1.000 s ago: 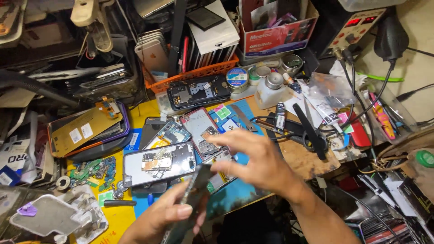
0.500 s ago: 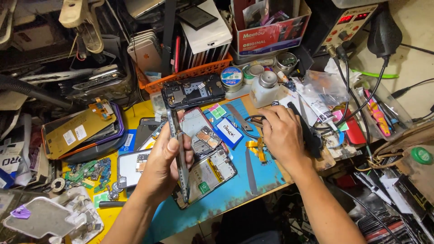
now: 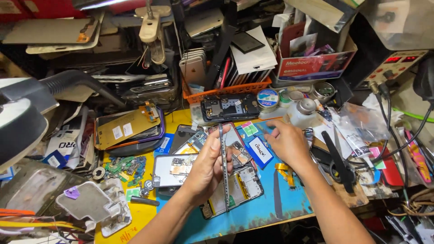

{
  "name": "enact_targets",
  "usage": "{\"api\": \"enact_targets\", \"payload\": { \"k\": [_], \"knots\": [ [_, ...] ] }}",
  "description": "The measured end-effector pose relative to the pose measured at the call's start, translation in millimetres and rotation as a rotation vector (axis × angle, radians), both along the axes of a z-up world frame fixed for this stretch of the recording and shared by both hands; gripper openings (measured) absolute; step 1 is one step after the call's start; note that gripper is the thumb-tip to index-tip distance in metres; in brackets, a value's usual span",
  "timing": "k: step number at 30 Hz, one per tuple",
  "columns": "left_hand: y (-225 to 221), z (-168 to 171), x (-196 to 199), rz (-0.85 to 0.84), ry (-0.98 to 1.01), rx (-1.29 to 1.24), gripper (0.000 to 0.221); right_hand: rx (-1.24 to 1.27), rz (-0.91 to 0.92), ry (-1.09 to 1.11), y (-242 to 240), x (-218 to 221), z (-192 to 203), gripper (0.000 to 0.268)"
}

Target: Disassembling a smartphone to remove internal components like the battery and motherboard.

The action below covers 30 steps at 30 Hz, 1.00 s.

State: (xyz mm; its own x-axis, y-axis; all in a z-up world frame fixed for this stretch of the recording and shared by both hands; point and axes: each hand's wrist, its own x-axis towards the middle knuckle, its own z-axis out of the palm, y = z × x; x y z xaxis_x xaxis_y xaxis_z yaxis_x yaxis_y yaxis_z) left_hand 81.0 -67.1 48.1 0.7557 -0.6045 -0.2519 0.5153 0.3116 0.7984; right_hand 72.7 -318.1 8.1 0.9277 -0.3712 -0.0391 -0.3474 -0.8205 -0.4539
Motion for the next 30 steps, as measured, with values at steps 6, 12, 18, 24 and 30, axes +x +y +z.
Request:
{"api": "enact_targets", "payload": {
  "k": [6, 12, 18, 24, 30],
  "knots": [
    [0.8, -1.7, 1.8, -0.016, 0.012, -0.022, 0.066, 0.208, -0.074, -0.186, 3.3, -25.5, 19.1, 0.025],
    [0.2, -3.6, 2.5, -0.033, 0.020, -0.021, 0.076, 0.349, -0.073, -0.340, -3.6, -54.7, 54.2, 0.042],
    [-3.8, -2.9, 6.0, -0.005, -0.070, -0.098, 0.081, 0.053, -0.014, -0.569, -40.2, -54.2, 68.0, 0.026],
    [-5.9, -2.7, 9.7, 0.097, -0.127, -0.079, 0.077, -0.460, -0.085, -0.378, -70.6, -35.5, 82.0, 0.023],
    [-2.4, -16.0, 8.1, 0.112, -0.102, -0.097, 0.075, -0.529, -0.080, -0.234, -87.0, -12.7, 65.6, 0.028]
  ]
}}
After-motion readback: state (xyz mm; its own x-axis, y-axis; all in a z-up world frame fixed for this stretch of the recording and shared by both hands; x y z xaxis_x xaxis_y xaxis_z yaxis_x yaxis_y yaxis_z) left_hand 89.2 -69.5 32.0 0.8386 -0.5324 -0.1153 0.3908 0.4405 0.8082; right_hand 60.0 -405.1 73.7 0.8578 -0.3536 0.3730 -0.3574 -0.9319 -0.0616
